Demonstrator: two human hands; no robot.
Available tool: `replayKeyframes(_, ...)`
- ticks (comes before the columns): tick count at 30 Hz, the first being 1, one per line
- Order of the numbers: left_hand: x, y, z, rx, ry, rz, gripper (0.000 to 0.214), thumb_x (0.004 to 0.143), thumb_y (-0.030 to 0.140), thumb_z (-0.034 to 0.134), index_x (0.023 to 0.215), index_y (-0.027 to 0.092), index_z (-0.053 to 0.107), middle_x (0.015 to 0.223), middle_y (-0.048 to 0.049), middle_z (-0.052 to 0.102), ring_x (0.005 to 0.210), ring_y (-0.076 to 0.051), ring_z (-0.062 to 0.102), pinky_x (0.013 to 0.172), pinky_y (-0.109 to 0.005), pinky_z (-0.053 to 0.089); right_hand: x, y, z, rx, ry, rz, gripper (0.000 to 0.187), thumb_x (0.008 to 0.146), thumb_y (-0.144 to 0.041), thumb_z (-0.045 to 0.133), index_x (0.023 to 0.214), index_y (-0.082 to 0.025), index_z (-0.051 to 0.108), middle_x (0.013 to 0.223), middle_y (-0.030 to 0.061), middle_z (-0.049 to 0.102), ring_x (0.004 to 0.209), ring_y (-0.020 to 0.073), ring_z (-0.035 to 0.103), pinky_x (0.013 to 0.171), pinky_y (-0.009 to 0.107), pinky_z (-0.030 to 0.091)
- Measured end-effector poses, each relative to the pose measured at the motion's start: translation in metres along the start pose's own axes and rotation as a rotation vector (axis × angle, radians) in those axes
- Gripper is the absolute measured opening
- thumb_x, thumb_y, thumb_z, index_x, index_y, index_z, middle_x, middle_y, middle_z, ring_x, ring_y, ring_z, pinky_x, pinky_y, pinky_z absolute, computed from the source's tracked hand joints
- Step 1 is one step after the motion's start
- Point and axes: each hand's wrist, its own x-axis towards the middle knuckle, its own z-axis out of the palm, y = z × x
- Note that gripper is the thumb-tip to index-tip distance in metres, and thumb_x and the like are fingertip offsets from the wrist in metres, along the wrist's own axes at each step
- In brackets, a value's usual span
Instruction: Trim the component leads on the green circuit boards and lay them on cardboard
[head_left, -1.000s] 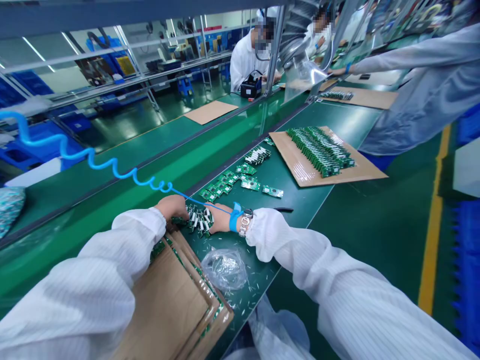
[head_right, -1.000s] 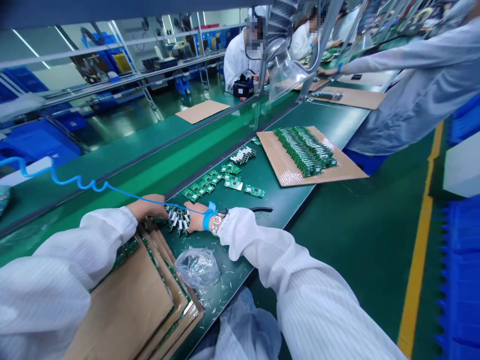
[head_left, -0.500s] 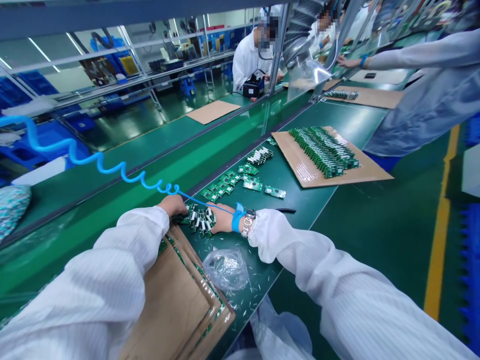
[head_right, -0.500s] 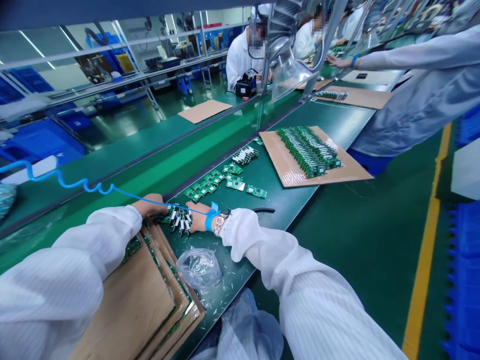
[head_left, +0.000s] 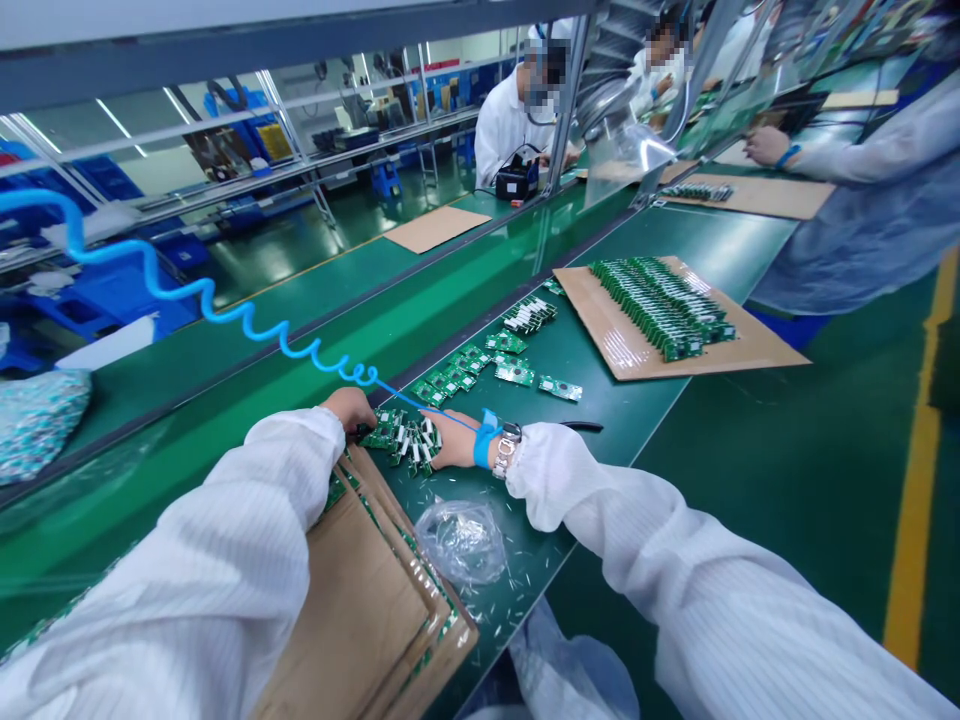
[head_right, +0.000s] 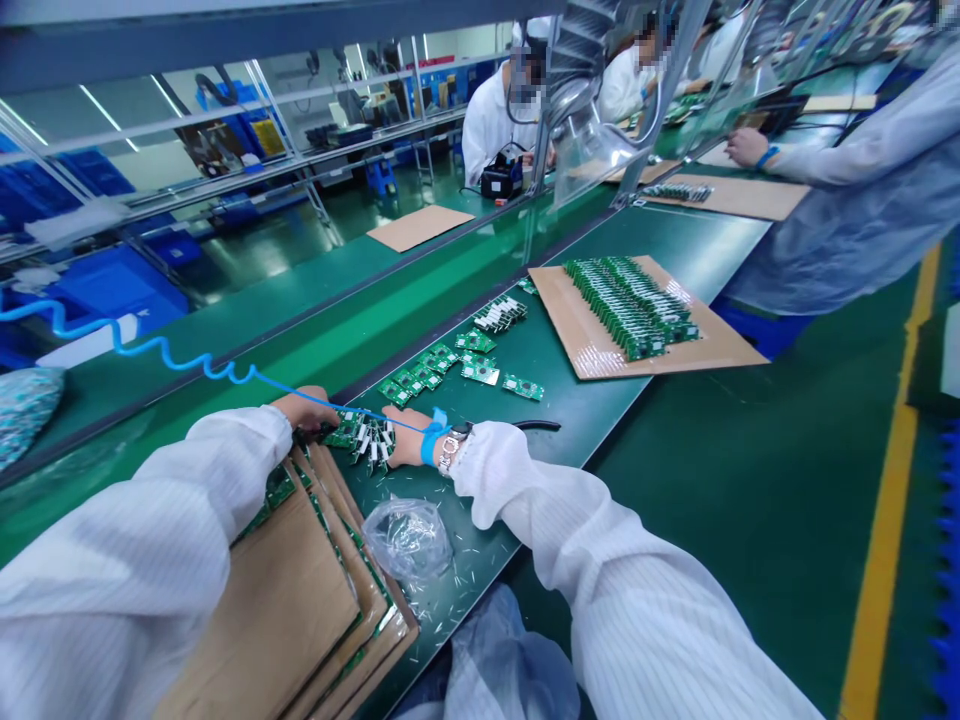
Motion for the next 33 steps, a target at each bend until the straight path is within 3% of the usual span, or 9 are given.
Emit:
replayKeyframes(7,0.005,0.004,0.001,0.04,0.015,0.003,0.025,0.086,0.032,0.058,0.104,0.014,0.059,0.101,-0.0063,0.062,0.086,-0.018,0.062,0.073,-0.035,0.054,0.001,-0.001,0.001,0.005,0.0,-0.005,0.088,0.059,-0.03,0.077,0.136,-0.014,0.037,0.117,0.0155,0.058,0.106,0.028,0.056,0.085,0.037,0.044)
replayKeyframes(15,-0.005,0.012,-0.007,0.011,0.027,0.023,0.025,0.087,0.032,0.057,0.103,0.013,0.059,0.097,-0.0055,0.063,0.08,-0.016,0.062,0.068,-0.033,0.054,0.002,0.002,0.001,0.001,-0.015,0.006,0.093,0.058,-0.03,0.077,0.138,-0.014,0.034,0.12,0.0172,0.056,0.106,0.0291,0.057,0.085,0.038,0.044)
replayKeyframes(22,-0.009,0.012,-0.014,0.018,0.026,0.013,0.026,0.087,0.033,0.057,0.105,0.014,0.059,0.101,-0.006,0.062,0.085,-0.018,0.062,0.072,-0.035,0.054,0.002,0.005,0.002,-0.014,-0.026,0.014,0.094,0.059,-0.032,0.077,0.139,-0.013,0.031,0.12,0.0178,0.056,0.102,0.0292,0.059,0.084,0.038,0.044)
replayKeyframes(33,-0.017,0.027,0.005,0.025,-0.013,0.045,0.024,0.087,0.032,0.058,0.099,0.013,0.06,0.094,-0.0047,0.064,0.079,-0.016,0.063,0.068,-0.032,0.054,0.004,0.003,0.003,-0.003,-0.006,-0.015,0.089,0.058,-0.031,0.077,0.135,-0.014,0.036,0.117,0.016,0.057,0.1,0.028,0.059,0.079,0.036,0.045)
